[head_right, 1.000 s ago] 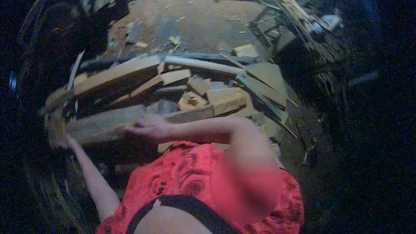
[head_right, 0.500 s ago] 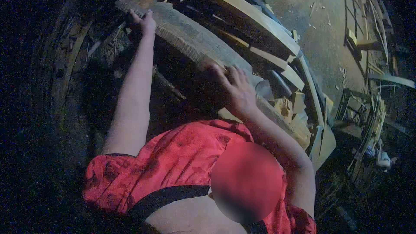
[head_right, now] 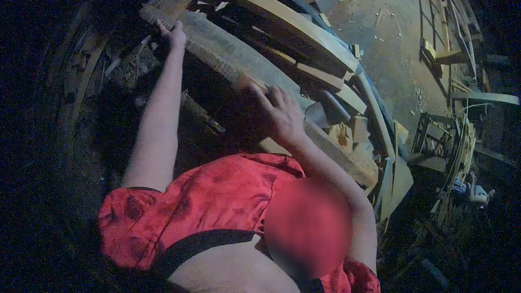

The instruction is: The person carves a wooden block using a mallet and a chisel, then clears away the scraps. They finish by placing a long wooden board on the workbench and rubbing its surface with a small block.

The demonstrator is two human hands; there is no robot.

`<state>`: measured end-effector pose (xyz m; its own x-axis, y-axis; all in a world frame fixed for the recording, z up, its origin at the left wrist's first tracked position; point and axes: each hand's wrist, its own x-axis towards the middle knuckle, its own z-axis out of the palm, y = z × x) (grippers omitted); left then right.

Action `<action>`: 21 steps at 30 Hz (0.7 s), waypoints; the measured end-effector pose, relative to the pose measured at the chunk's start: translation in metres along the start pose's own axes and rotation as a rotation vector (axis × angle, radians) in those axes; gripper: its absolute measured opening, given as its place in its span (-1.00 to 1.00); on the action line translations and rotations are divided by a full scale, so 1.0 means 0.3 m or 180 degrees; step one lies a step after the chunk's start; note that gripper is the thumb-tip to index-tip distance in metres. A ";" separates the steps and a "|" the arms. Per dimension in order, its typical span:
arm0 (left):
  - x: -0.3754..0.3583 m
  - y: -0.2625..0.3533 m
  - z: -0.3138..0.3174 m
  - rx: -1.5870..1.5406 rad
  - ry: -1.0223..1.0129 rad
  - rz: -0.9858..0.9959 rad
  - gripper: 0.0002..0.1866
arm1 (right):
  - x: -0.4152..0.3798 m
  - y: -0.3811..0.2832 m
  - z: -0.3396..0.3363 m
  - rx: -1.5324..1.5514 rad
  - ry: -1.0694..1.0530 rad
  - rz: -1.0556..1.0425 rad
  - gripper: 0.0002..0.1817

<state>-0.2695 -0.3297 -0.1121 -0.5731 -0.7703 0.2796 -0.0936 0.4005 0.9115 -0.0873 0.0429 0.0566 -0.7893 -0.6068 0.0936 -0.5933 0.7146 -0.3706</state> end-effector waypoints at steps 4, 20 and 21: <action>0.018 -0.023 0.013 -0.0545 0.0095 -0.0146 -0.12 | -0.335 0.108 -0.113 -0.0362 0.0254 0.0265 -0.28; -0.027 0.057 0.012 -0.0473 0.0297 -0.0074 -0.12 | -0.114 0.103 -0.032 -0.0042 -0.0017 0.0431 -0.33; -0.036 0.106 -0.018 0.0406 0.0176 -0.0194 -0.11 | -0.013 0.052 -0.045 0.0048 -0.0223 0.0500 -0.35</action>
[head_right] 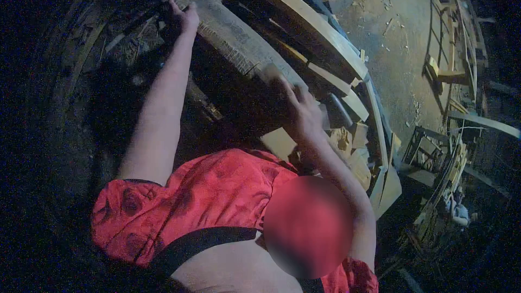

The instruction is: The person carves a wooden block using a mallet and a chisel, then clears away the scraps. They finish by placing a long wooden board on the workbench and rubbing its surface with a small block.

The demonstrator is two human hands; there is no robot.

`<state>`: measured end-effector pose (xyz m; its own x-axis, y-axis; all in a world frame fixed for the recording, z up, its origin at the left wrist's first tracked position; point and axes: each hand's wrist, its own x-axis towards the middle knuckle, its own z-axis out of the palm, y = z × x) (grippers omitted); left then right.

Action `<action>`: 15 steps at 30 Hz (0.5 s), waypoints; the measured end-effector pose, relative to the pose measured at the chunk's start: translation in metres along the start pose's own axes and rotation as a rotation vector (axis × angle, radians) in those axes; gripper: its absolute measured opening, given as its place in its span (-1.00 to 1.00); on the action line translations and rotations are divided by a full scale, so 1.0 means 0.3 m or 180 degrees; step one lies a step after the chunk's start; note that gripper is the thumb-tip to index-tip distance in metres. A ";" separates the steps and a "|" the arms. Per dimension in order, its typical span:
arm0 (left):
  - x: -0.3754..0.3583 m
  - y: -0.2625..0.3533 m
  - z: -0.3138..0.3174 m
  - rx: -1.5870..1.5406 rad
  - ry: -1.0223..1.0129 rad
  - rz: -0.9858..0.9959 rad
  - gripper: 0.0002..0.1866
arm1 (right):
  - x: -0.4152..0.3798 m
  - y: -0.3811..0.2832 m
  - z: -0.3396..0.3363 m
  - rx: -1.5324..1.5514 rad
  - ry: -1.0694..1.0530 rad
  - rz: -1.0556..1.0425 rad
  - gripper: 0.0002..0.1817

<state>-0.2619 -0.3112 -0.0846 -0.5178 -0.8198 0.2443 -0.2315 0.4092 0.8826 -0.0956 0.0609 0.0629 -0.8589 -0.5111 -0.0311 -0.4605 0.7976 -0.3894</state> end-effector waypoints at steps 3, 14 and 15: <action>-0.053 0.124 -0.075 -0.1177 -0.0267 -0.0142 -0.09 | 0.213 -0.095 0.022 0.0163 -0.0116 -0.0099 -0.39; 0.132 -0.218 0.066 -0.0228 -0.0430 0.0496 -0.16 | 0.246 -0.065 0.125 0.0559 0.0340 -0.0415 -0.49; 0.153 -0.228 0.073 -0.0204 -0.0449 0.0403 -0.16 | 0.254 -0.055 0.145 0.0651 0.0503 -0.0457 -0.40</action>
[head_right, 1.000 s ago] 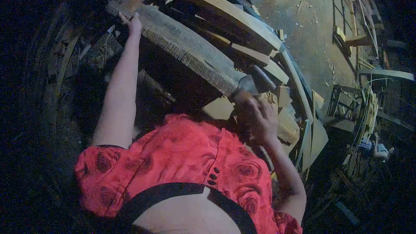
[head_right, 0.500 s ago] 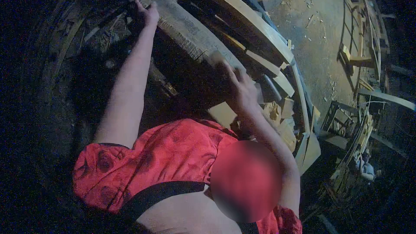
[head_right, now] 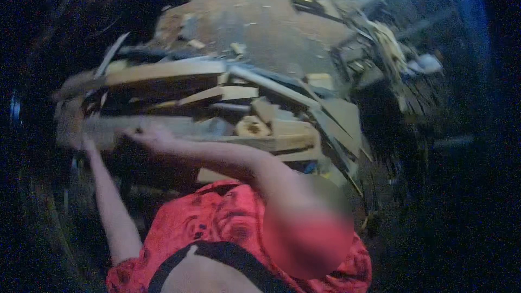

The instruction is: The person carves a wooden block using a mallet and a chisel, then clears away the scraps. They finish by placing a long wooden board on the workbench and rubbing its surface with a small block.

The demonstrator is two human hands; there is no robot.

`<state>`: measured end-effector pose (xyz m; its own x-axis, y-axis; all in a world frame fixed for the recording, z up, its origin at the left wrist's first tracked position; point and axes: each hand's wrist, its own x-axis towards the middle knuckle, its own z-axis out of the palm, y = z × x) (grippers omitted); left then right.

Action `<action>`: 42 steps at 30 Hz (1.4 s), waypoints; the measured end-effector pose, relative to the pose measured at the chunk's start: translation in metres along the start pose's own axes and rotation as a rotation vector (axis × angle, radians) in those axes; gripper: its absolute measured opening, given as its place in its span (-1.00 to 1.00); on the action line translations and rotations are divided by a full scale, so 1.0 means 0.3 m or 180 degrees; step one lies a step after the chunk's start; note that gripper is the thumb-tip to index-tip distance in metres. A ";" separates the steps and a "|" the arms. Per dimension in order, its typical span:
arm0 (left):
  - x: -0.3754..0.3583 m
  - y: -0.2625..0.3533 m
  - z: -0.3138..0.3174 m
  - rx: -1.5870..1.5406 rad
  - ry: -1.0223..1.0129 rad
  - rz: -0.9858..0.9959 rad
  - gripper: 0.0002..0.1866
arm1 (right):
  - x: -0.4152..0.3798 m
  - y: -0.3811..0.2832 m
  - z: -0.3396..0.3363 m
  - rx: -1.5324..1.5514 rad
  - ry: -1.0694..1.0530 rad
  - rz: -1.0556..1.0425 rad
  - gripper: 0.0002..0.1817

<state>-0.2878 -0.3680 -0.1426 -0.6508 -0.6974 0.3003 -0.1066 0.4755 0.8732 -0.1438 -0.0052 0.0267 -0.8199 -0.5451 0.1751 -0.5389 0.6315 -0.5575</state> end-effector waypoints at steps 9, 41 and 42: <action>0.015 -0.003 -0.001 0.0054 -0.0100 -0.0425 -0.16 | -0.006 -0.016 -0.004 -0.0153 0.0047 0.0148 -0.29; 0.017 -0.024 -0.019 0.0025 -0.0163 -0.0520 -0.16 | -0.422 0.037 -0.187 -0.0547 -0.0323 0.0031 -0.24; 0.013 -0.026 -0.017 0.0035 -0.0173 -0.0526 -0.16 | -0.473 0.043 -0.212 -0.0622 -0.0155 -0.0007 -0.22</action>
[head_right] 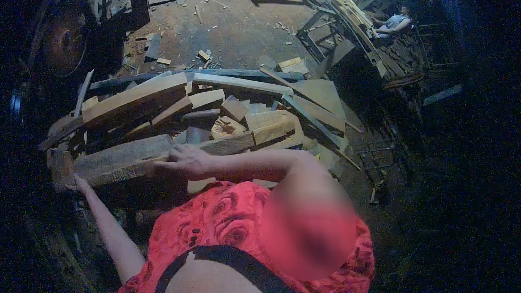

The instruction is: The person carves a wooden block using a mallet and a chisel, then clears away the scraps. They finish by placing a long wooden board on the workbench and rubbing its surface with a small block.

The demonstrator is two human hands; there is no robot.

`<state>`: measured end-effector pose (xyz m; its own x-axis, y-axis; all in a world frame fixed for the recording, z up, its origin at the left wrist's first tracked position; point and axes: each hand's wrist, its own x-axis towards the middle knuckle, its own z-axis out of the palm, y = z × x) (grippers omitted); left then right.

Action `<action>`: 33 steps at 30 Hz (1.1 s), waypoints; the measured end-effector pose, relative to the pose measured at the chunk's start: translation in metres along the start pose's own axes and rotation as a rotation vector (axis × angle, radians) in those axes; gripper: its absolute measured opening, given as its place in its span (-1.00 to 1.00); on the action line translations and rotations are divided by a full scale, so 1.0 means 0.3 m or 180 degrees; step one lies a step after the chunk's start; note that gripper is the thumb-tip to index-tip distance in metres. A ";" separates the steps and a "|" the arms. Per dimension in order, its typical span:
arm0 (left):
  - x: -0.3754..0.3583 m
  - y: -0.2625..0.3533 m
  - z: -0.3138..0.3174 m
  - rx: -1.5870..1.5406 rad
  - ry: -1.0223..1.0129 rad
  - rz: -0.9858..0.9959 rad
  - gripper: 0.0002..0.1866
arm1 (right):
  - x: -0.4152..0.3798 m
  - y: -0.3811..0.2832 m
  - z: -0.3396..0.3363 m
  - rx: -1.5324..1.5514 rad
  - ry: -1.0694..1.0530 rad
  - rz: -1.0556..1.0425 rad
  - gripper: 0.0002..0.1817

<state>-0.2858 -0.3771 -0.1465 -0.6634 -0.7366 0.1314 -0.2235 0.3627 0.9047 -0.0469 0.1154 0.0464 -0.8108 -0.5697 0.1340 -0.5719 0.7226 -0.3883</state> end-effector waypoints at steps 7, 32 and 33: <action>0.008 -0.019 0.008 -0.0030 0.0020 -0.0022 -0.16 | -0.071 0.005 -0.024 -0.0415 0.0379 -0.0001 -0.25; -0.006 0.034 0.016 -0.0048 0.0009 0.0018 -0.16 | 0.069 -0.014 0.073 -0.0043 0.0413 -0.0202 -0.25; -0.013 0.030 0.014 -0.0038 0.0013 0.0009 -0.16 | 0.009 -0.003 0.023 -0.0034 0.0284 -0.0150 -0.22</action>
<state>-0.2882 -0.3687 -0.1406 -0.6612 -0.7379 0.1356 -0.2131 0.3580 0.9091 -0.0475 0.1105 0.0407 -0.7906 -0.5664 0.2328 -0.6106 0.7002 -0.3699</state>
